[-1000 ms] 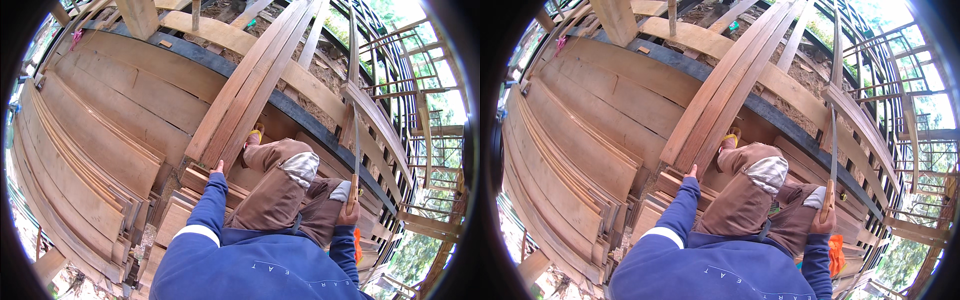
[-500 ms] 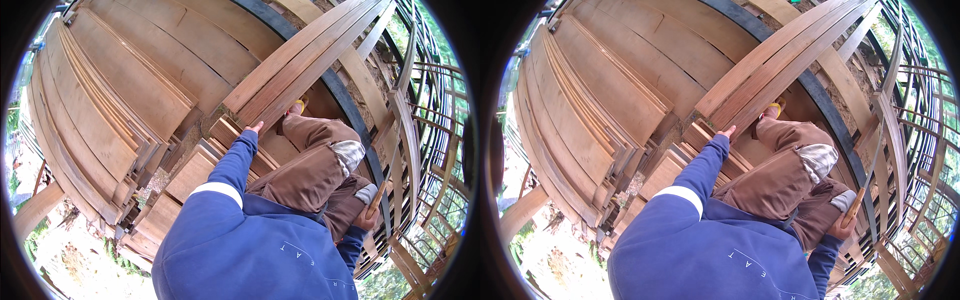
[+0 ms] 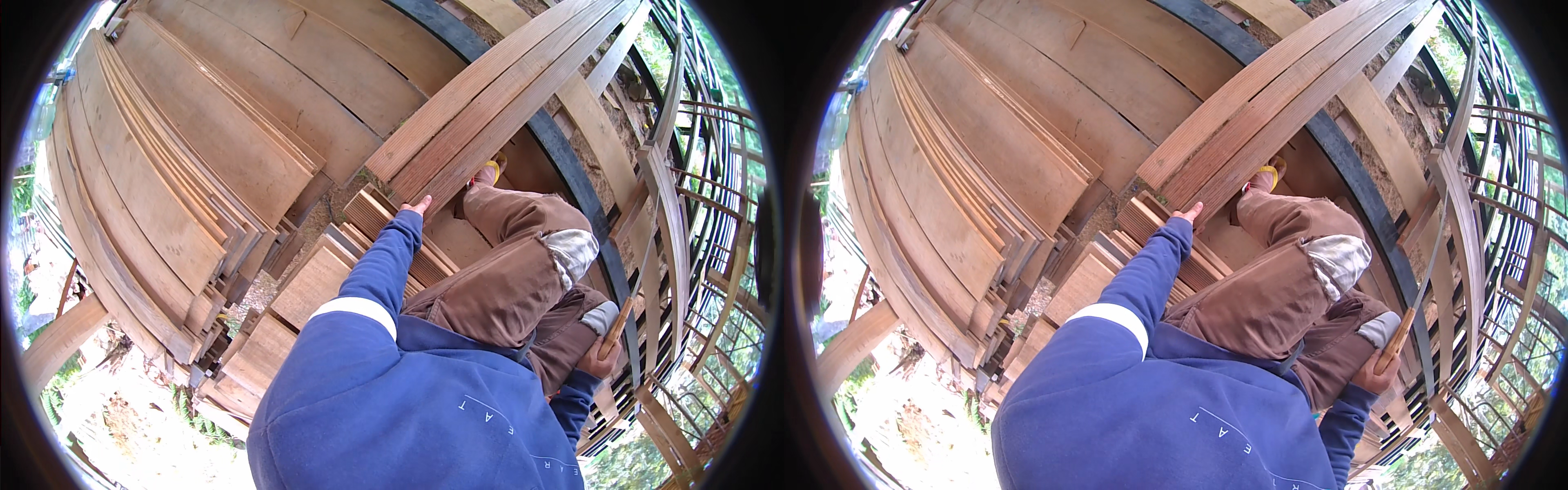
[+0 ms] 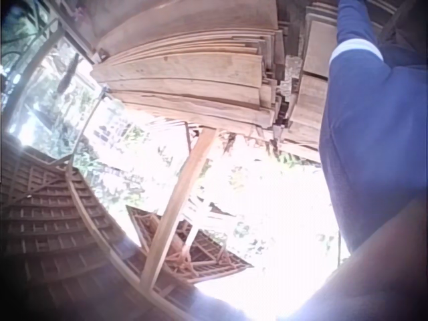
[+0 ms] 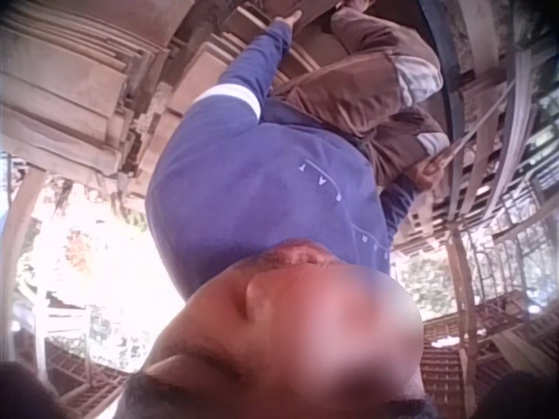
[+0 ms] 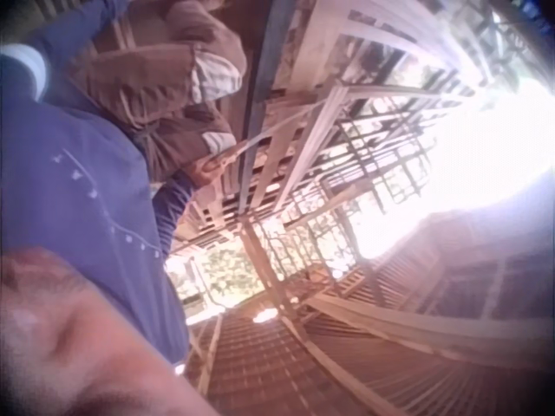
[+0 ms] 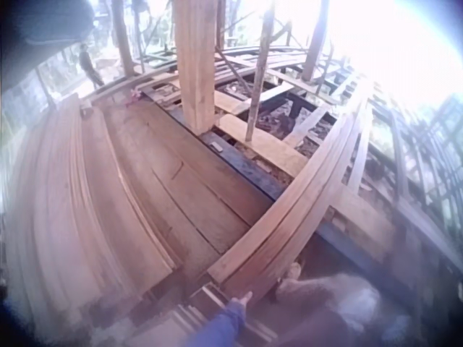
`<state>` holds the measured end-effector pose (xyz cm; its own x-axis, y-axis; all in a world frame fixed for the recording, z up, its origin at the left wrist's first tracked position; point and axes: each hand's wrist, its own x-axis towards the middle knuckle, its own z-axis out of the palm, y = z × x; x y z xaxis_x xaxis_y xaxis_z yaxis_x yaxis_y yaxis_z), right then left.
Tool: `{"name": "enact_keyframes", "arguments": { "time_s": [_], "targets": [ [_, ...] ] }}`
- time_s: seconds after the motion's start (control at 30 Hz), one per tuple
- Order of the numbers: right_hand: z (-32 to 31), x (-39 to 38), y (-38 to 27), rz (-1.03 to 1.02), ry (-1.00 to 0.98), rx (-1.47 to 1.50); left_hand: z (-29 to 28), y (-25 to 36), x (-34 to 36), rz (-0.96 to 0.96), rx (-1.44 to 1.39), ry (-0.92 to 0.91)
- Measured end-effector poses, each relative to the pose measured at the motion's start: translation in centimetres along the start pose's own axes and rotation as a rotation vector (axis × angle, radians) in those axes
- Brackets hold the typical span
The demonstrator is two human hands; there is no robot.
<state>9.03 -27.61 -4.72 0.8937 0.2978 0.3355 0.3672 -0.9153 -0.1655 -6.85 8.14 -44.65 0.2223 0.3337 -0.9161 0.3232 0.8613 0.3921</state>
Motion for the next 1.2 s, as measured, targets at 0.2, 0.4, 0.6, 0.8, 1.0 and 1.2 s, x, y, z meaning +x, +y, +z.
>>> {"name": "enact_keyframes", "arguments": {
  "time_s": [0.2, 0.4, 0.6, 0.8, 1.0, 1.2],
  "targets": [
    [0.3, 0.8, -0.2, -0.011, -0.003, -0.001, -1.1, -3.0, 4.2, 0.044, -0.012, 0.012],
    [-0.2, 0.2, -0.3, 0.012, -0.026, -0.023, -0.3, -0.1, 0.5, -0.001, -0.036, -0.015],
    [-0.5, 0.0, -0.6, 0.005, -0.016, -0.022, -0.1, 0.0, 0.6, -0.091, 0.034, -0.008],
    [0.1, 1.0, -1.1, -0.022, -0.011, 0.025, 0.1, -2.9, 3.4, -0.089, -0.039, 0.021],
    [-0.2, 0.8, -1.1, -0.009, -0.006, 0.046, 1.5, -1.7, -0.4, -0.157, 0.19, -0.134],
    [-0.1, 0.7, -1.4, 0.02, 0.016, 0.085, 4.6, -5.2, -6.0, -0.016, 0.982, -0.577]
  ]
}}
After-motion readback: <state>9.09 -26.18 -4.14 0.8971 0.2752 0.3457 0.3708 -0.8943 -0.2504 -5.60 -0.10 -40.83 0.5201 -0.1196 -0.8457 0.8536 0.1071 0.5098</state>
